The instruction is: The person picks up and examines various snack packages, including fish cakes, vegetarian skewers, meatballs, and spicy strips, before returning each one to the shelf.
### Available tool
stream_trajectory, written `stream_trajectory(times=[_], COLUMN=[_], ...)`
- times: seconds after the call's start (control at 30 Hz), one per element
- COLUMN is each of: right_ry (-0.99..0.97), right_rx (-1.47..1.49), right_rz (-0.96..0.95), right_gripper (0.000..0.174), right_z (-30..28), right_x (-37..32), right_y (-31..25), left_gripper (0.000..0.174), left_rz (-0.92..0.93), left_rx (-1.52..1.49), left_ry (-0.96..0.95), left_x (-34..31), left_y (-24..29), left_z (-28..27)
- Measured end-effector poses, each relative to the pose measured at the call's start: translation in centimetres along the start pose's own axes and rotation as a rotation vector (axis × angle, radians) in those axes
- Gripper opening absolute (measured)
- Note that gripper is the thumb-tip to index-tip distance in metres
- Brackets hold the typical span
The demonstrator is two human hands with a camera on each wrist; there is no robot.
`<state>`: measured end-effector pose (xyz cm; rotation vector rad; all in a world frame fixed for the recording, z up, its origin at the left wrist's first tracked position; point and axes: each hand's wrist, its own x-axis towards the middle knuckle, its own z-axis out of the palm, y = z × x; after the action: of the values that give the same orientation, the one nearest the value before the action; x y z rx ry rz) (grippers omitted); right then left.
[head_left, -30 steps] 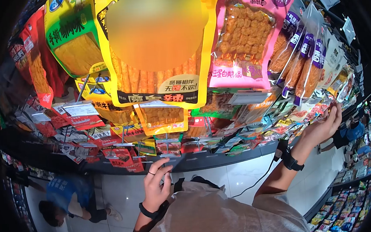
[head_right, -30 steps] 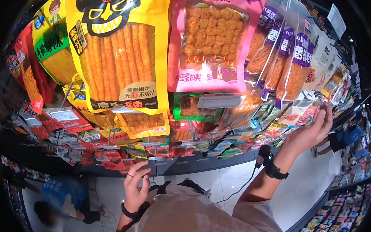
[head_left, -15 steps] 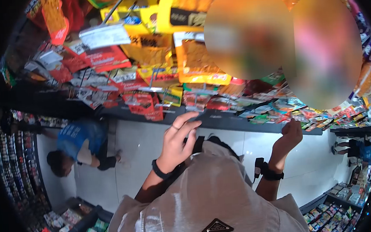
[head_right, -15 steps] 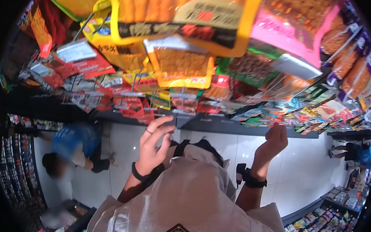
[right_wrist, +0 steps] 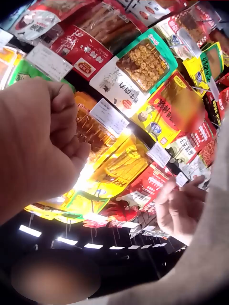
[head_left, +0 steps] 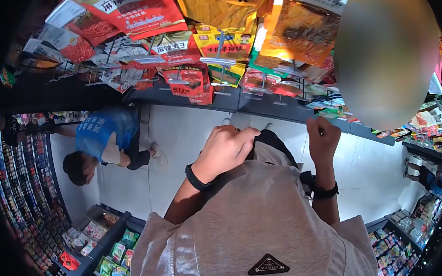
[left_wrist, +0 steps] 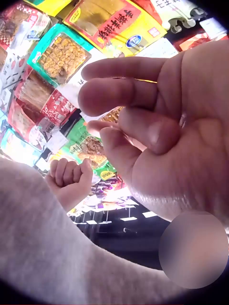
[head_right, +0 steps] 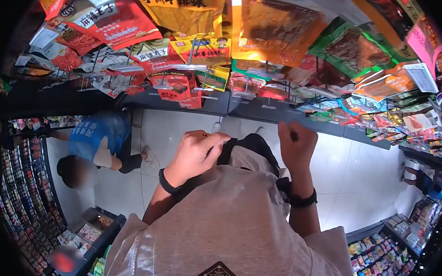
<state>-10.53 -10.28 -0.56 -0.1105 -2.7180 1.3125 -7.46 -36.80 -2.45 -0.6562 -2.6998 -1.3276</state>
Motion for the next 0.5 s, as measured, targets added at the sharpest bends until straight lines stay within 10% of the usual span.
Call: stream_trajectory(times=[0.5], right_ry=[-0.186], right_rx=[0.149], right_rz=[-0.042], right_gripper=[0.042], right_z=[5.2], right_x=[-3.5], right_y=[-1.1], left_gripper=[0.011], left_rz=[-0.246], left_rx=[0.101], left_ry=[0.110], left_x=[-6.0], left_y=[-4.6], left_z=[-4.8])
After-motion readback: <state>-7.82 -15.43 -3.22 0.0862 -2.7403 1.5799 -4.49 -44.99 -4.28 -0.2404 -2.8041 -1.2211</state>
